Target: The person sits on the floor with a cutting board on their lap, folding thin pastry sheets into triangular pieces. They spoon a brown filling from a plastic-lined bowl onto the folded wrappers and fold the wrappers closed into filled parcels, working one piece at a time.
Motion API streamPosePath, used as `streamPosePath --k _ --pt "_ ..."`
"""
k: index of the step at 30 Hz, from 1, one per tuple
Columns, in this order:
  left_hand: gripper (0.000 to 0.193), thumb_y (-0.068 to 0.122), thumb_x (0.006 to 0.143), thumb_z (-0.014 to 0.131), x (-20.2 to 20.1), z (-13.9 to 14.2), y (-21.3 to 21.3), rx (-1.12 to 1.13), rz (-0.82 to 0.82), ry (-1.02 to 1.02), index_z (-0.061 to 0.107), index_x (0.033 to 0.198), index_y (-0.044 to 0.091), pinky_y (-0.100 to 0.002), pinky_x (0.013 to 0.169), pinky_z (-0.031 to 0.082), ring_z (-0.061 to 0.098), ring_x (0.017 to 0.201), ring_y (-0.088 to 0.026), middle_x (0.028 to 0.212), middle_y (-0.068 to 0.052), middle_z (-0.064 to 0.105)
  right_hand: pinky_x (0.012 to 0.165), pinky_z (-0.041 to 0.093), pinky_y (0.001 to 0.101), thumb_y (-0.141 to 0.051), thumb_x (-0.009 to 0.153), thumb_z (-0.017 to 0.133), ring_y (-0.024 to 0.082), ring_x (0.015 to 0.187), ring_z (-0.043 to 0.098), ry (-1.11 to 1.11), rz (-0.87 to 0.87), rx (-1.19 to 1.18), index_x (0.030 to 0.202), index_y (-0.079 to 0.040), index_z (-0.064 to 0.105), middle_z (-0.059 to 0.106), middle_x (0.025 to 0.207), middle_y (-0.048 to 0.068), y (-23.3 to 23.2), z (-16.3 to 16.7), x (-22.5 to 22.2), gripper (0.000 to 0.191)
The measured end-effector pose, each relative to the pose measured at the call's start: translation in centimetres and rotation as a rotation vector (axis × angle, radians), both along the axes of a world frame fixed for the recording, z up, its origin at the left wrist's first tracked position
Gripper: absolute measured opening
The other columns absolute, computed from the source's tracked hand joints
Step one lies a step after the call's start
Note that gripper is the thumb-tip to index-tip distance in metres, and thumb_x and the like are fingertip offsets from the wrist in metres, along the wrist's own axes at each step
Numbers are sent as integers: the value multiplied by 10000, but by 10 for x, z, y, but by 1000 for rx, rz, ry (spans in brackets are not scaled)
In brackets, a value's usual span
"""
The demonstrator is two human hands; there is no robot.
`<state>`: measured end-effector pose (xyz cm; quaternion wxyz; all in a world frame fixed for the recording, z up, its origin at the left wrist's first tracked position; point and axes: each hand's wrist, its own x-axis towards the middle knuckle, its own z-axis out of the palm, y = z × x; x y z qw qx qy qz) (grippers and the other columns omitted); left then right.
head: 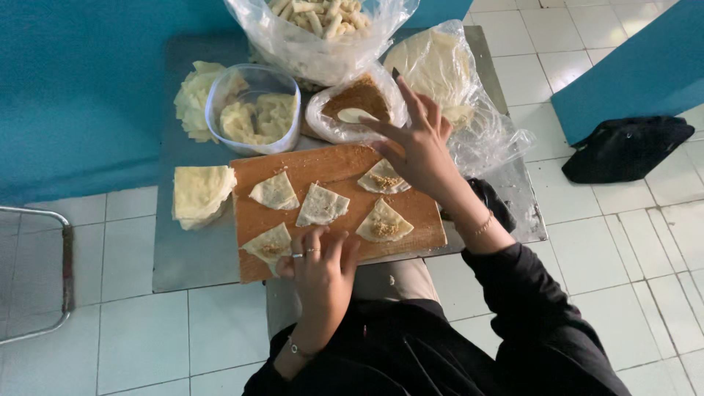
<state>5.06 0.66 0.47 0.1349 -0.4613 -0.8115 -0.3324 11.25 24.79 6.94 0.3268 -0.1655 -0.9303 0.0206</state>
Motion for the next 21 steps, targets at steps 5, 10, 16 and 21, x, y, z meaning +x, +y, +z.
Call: streamPosePath --k 5,10,16,21 --pt "254 342 870 765 3 -1 10 -27 17 35 722 1056 174 -496 883 310 564 1130 -237 1134 -20 619 937 368 457 -354 868 765 282 1235 543 -145 -242 -252 1068 -260 787 667 1186 -20 -64 -16 78 223" --pt "156 246 871 758 4 -2 16 -38 -33 -85 692 992 171 -483 872 308 561 1104 -244 1090 -4 620 858 353 446 -403 767 827 267 1088 543 -143 -376 -330 979 -176 768 647 1059 -9 -96 -34 98 317" --pt "141 180 877 738 4 -5 23 8 -86 -52 665 996 162 -472 894 346 612 1041 -245 1048 21 631 881 316 425 -354 764 825 233 1091 563 -31 -402 -448 936 -192 771 686 1022 -45 -110 -46 89 242" --pt "203 186 898 723 -1 -1 25 -22 -112 -99 651 1070 105 -438 857 398 616 1000 -271 1079 -52 624 924 297 423 -339 816 807 210 1099 585 38 -365 -433 952 -204 790 742 962 -77 -118 -47 84 193"
